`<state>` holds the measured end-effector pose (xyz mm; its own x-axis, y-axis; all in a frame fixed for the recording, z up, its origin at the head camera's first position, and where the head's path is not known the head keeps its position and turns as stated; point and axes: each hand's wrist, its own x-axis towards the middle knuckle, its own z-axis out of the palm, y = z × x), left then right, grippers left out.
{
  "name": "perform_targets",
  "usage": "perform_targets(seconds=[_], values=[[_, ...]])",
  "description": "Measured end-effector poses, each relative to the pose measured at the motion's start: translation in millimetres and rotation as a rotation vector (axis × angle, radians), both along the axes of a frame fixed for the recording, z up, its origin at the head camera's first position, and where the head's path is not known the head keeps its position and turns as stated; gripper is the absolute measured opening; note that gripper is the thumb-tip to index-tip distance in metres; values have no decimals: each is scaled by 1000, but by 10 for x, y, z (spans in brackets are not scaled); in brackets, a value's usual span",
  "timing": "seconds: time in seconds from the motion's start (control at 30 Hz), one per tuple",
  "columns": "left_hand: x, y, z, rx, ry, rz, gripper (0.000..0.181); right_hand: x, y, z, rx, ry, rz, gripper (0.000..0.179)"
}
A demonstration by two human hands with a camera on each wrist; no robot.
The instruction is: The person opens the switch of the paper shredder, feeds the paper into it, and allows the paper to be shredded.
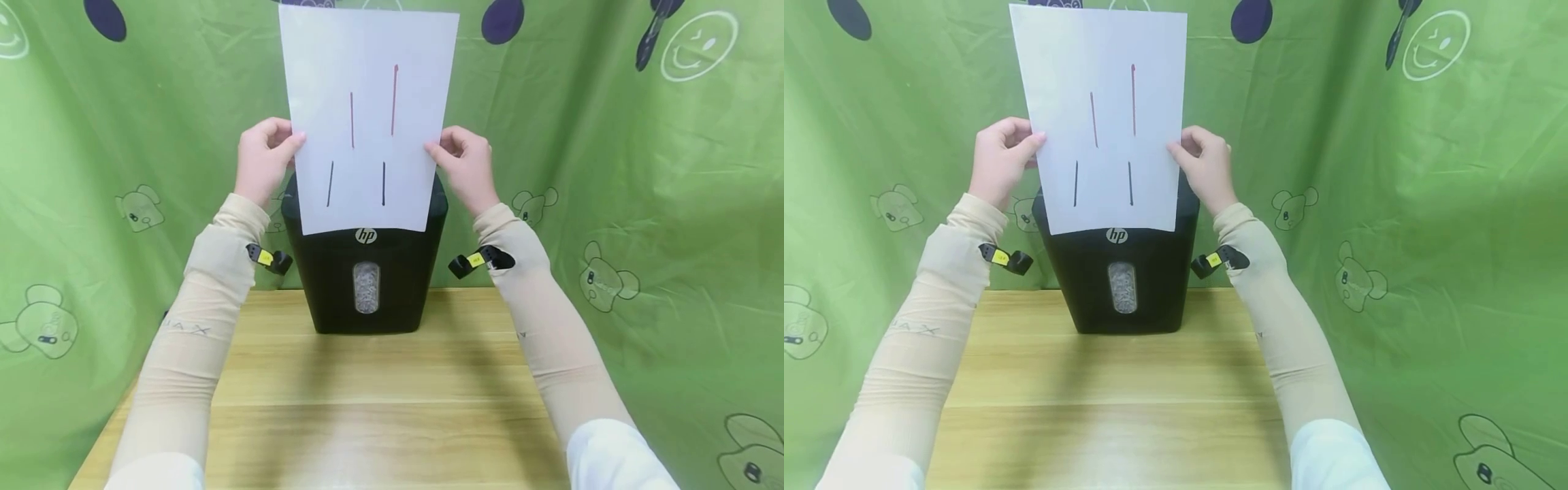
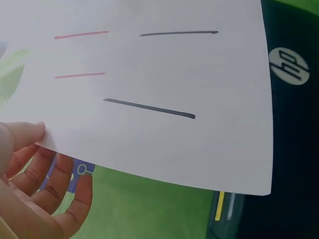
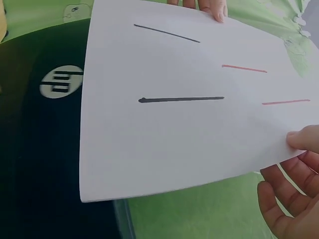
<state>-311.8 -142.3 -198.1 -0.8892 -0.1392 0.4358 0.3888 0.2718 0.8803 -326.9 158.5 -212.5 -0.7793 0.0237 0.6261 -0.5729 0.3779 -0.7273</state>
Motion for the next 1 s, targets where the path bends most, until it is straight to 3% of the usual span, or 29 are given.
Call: perform_targets(seconds=[0.23,0.43,0.7,1.0], values=[[-135,38,142,21,20,-1,13,-95,0,112,-123,-20,44,6],[-263,71,211,101,-6,-14,6,-179,-16,147,-192,-49,58,4],[-370,88,198,192,-51,-44,5,-277,-48,118,-212,-81,61,8],[-431,48,109,201,-84,-31,4,-357,-76,53,-227,-90,92,13]])
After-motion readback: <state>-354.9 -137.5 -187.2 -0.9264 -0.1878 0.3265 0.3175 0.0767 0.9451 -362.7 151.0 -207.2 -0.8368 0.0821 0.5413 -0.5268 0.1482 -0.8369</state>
